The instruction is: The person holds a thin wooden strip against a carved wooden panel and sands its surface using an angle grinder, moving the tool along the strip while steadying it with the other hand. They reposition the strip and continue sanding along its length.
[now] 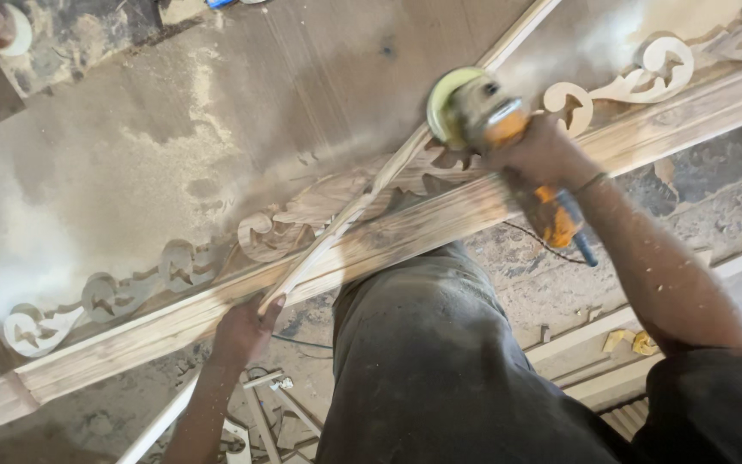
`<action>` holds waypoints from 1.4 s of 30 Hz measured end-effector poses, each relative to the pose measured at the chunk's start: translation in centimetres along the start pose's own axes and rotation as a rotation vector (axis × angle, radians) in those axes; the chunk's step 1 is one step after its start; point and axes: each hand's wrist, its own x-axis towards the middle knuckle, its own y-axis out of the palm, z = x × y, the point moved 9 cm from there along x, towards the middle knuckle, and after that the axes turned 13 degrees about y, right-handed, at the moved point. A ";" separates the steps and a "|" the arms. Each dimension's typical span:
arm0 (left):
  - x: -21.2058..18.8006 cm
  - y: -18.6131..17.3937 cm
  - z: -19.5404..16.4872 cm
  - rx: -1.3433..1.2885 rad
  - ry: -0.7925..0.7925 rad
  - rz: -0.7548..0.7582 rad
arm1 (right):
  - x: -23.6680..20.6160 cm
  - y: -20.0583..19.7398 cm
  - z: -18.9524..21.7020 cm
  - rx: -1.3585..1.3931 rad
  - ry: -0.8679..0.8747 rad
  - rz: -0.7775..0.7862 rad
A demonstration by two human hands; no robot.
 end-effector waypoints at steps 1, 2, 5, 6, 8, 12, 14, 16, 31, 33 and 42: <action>0.1 -0.2 -0.2 -0.017 0.036 -0.033 | -1.0 2.6 0.3 -0.101 0.007 0.025; 0.1 -0.5 -0.3 -0.033 0.073 -0.071 | -2.8 4.9 2.7 -0.151 -0.226 -0.023; 0.3 -0.4 0.2 -0.101 0.082 -0.060 | -6.5 10.4 5.4 -0.174 -0.469 0.097; 0.3 -0.1 0.5 -0.128 0.064 -0.036 | -7.0 10.6 5.5 -0.187 -0.481 0.068; 0.4 -0.3 0.5 -0.172 0.107 -0.061 | -7.2 9.4 5.2 -0.214 -0.504 0.021; 0.5 0.7 1.7 -0.207 0.020 0.003 | -0.5 1.7 0.5 -0.337 -0.077 0.019; 0.6 1.0 1.8 -0.169 0.010 -0.008 | 2.7 -5.6 -1.2 -0.181 -0.033 -0.100; 0.5 1.2 2.0 -0.132 -0.006 -0.025 | 6.9 -12.2 -3.5 0.107 0.109 -0.080; -1.8 -0.2 -1.5 0.371 0.134 -0.535 | -1.8 0.6 0.5 -0.245 -0.129 0.068; -1.5 0.4 -1.2 0.457 0.066 -0.474 | -4.9 3.7 2.5 -0.274 -0.317 0.058; -2.1 -1.0 -2.5 0.520 0.200 -0.659 | 3.5 -8.9 -2.3 0.006 -0.036 0.017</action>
